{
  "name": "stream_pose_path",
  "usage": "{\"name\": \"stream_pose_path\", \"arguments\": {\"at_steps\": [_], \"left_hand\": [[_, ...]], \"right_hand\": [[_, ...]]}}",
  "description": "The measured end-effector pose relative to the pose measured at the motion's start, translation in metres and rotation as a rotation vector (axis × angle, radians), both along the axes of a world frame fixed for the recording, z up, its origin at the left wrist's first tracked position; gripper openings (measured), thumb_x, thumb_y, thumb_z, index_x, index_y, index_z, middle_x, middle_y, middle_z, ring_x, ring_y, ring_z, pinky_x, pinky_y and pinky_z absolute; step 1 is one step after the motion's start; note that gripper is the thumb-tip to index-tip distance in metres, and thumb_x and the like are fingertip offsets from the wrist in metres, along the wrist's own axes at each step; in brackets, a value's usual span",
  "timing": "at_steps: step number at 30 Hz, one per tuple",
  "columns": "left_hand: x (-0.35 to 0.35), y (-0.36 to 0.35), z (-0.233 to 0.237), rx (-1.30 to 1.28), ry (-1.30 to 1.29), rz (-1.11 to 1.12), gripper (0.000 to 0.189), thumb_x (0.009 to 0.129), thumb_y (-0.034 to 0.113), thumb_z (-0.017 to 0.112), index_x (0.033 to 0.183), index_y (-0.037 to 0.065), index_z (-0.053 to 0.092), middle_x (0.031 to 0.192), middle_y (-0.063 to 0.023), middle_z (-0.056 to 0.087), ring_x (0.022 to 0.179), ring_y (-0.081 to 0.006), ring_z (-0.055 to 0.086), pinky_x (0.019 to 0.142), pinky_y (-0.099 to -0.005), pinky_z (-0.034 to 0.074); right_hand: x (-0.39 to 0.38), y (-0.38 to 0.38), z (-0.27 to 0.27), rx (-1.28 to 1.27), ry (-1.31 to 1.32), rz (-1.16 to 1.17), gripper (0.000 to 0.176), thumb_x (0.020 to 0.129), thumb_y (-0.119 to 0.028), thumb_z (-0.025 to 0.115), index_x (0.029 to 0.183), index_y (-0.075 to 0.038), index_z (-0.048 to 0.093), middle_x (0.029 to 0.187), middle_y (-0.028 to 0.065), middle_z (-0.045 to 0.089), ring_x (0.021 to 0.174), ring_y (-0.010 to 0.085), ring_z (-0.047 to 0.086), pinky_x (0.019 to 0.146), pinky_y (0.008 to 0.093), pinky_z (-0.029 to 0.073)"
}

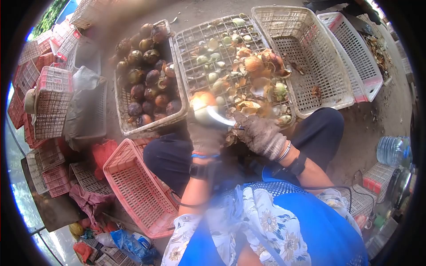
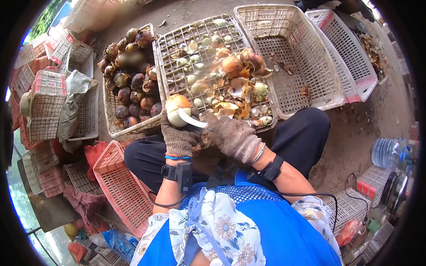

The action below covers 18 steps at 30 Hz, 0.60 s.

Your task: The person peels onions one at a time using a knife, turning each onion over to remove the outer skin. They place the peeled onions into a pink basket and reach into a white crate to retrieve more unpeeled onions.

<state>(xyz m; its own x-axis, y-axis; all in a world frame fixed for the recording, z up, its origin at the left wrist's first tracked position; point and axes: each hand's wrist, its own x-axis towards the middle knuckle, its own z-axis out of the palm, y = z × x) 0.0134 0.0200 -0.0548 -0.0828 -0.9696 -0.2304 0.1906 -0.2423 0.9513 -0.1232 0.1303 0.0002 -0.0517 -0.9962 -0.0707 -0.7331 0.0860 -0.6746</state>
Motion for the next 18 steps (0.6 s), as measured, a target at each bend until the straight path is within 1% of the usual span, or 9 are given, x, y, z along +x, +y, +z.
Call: {"name": "stream_pose_path", "arguments": {"at_steps": [3,5,6,8,9,11,15,17,18], "left_hand": [[0.003,-0.002,0.003,-0.024,0.028,-0.019,0.057,0.082,0.051,0.064,0.118,0.007,0.058,0.103,-0.0162,0.064,0.085,-0.0323,0.064,0.075,-0.0441,0.058],[0.011,-0.01,0.006,0.551,0.708,0.018,0.056,0.082,0.049,0.065,0.119,0.007,0.058,0.105,-0.016,0.063,0.086,-0.0325,0.065,0.073,-0.0431,0.059],[0.01,-0.009,0.013,0.55,0.708,0.018,0.056,0.082,0.049,0.065,0.119,0.007,0.058,0.105,-0.016,0.063,0.086,-0.0325,0.065,0.073,-0.0431,0.059],[0.008,-0.008,0.027,0.645,0.876,0.073,0.058,0.082,0.047,0.067,0.121,0.006,0.056,0.107,-0.0162,0.063,0.088,-0.0332,0.065,0.071,-0.0422,0.059],[0.01,-0.009,0.022,0.646,0.876,0.073,0.058,0.082,0.047,0.067,0.121,0.006,0.056,0.107,-0.0162,0.063,0.088,-0.0332,0.065,0.071,-0.0422,0.059],[0.017,-0.014,0.011,0.613,0.897,-0.045,0.059,0.081,0.047,0.069,0.121,0.006,0.057,0.11,-0.0154,0.064,0.093,-0.0331,0.065,0.072,-0.0404,0.06],[0.015,-0.01,0.011,0.67,0.996,-0.142,0.059,0.08,0.047,0.07,0.122,0.007,0.058,0.113,-0.0127,0.065,0.099,-0.0308,0.065,0.074,-0.0401,0.06],[0.019,-0.005,-0.019,-0.156,-0.204,-0.132,0.059,0.08,0.046,0.071,0.123,0.008,0.058,0.115,-0.0108,0.064,0.101,-0.028,0.065,0.075,-0.0397,0.06],[0.02,-0.004,-0.011,-0.124,-0.131,-0.197,0.059,0.08,0.044,0.072,0.124,0.008,0.057,0.115,-0.0106,0.064,0.101,-0.0268,0.065,0.076,-0.0407,0.06]], "right_hand": [[0.004,0.003,0.001,-0.054,0.248,-0.024,0.046,0.093,-0.03,0.06,0.133,-0.008,0.055,0.103,0.0175,0.067,0.088,0.0353,0.065,0.076,0.0426,0.052],[0.002,-0.002,-0.002,-0.143,0.15,-0.035,0.047,0.095,-0.028,0.056,0.134,-0.002,0.05,0.089,0.0145,0.066,0.079,0.0281,0.067,0.066,0.0423,0.052],[0.004,-0.001,-0.001,-0.144,0.15,-0.034,0.047,0.095,-0.028,0.056,0.134,-0.002,0.05,0.089,0.0145,0.066,0.079,0.0281,0.067,0.066,0.0423,0.052],[0.008,0.003,0.0,-0.196,-0.509,-0.128,0.04,0.096,-0.024,0.056,0.129,-0.002,0.056,0.086,0.0125,0.067,0.076,0.0192,0.065,0.065,0.0392,0.052],[0.006,0.004,0.005,-0.196,-0.509,-0.128,0.04,0.096,-0.024,0.056,0.129,-0.002,0.056,0.086,0.0125,0.067,0.076,0.0192,0.065,0.065,0.0392,0.052],[-0.002,0.005,0.019,0.346,-1.024,-0.285,0.034,0.095,-0.021,0.057,0.123,-0.001,0.06,0.086,0.0119,0.068,0.078,0.0157,0.063,0.067,0.0373,0.052],[0.001,0.007,0.001,0.35,-1.106,-0.375,0.038,0.094,-0.024,0.059,0.124,-0.001,0.059,0.089,0.0125,0.068,0.081,0.022,0.066,0.07,0.0383,0.053],[-0.002,0.005,-0.008,-0.377,0.091,-0.115,0.043,0.091,-0.021,0.06,0.13,-0.004,0.056,0.081,0.0161,0.065,0.065,0.0264,0.063,0.058,0.0364,0.05],[-0.001,0.005,0.006,-0.301,0.2,-0.106,0.042,0.089,-0.021,0.061,0.128,-0.004,0.058,0.084,0.0165,0.065,0.069,0.0304,0.064,0.061,0.0397,0.051]]}}
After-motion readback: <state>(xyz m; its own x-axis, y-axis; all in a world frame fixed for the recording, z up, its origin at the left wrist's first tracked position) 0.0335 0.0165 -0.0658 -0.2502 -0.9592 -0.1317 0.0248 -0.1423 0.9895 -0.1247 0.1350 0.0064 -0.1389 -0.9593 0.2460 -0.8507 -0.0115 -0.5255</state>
